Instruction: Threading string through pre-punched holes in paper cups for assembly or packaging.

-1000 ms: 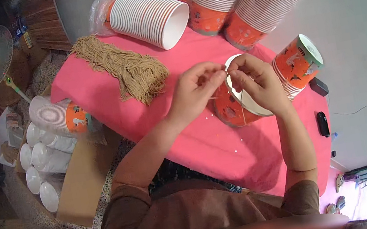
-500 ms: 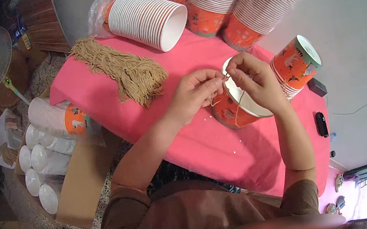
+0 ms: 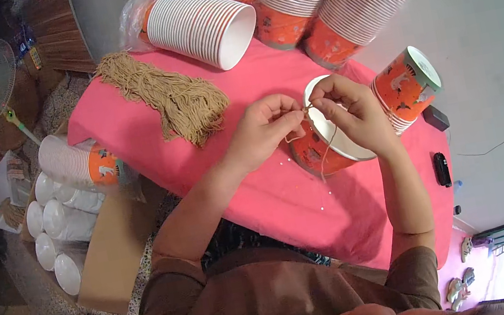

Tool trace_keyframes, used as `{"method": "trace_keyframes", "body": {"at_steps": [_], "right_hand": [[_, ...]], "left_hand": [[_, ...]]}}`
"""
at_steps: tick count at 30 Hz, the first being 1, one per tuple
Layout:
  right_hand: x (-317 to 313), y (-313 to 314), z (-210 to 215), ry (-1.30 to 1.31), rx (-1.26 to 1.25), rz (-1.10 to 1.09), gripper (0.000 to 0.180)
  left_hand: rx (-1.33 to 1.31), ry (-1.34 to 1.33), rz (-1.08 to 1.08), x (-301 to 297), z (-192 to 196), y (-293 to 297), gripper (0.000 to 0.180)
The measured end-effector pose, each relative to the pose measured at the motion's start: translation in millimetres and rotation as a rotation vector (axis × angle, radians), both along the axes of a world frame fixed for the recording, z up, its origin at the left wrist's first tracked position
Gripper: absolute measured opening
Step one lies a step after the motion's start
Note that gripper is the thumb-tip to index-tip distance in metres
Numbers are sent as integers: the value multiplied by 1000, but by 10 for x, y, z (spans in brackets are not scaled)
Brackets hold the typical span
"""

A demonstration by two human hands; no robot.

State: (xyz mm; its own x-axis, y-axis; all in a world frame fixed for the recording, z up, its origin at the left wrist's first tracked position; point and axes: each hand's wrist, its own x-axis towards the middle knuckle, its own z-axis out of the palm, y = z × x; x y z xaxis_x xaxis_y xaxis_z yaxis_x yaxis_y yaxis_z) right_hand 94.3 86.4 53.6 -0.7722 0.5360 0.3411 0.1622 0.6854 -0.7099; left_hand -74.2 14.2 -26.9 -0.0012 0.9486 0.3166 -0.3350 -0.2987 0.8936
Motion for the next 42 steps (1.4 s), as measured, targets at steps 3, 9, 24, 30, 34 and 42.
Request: {"method": "trace_keyframes", "body": {"at_steps": [3,9,24,30,34,42], "right_hand": [[0,25,-29,29,16,26,6],[17,35,-37,29,44,23,5],[40,61,14,67,-222,47,9],[94,84,12,91,-343,67,15],[66,36,2,86,-328,54,13],[68,83,-91,42,-192,22,7]], "left_hand": [[-42,-145,-134,-50,-22,0,9],[-73,-87,-15,55,33,-9,7],[14,15,158,116,0,-7,14],[2,-19,140,134,-2,21,15],[8,8,173,148,-26,40,14],[-64,-89,68,147,10,38,11]]}}
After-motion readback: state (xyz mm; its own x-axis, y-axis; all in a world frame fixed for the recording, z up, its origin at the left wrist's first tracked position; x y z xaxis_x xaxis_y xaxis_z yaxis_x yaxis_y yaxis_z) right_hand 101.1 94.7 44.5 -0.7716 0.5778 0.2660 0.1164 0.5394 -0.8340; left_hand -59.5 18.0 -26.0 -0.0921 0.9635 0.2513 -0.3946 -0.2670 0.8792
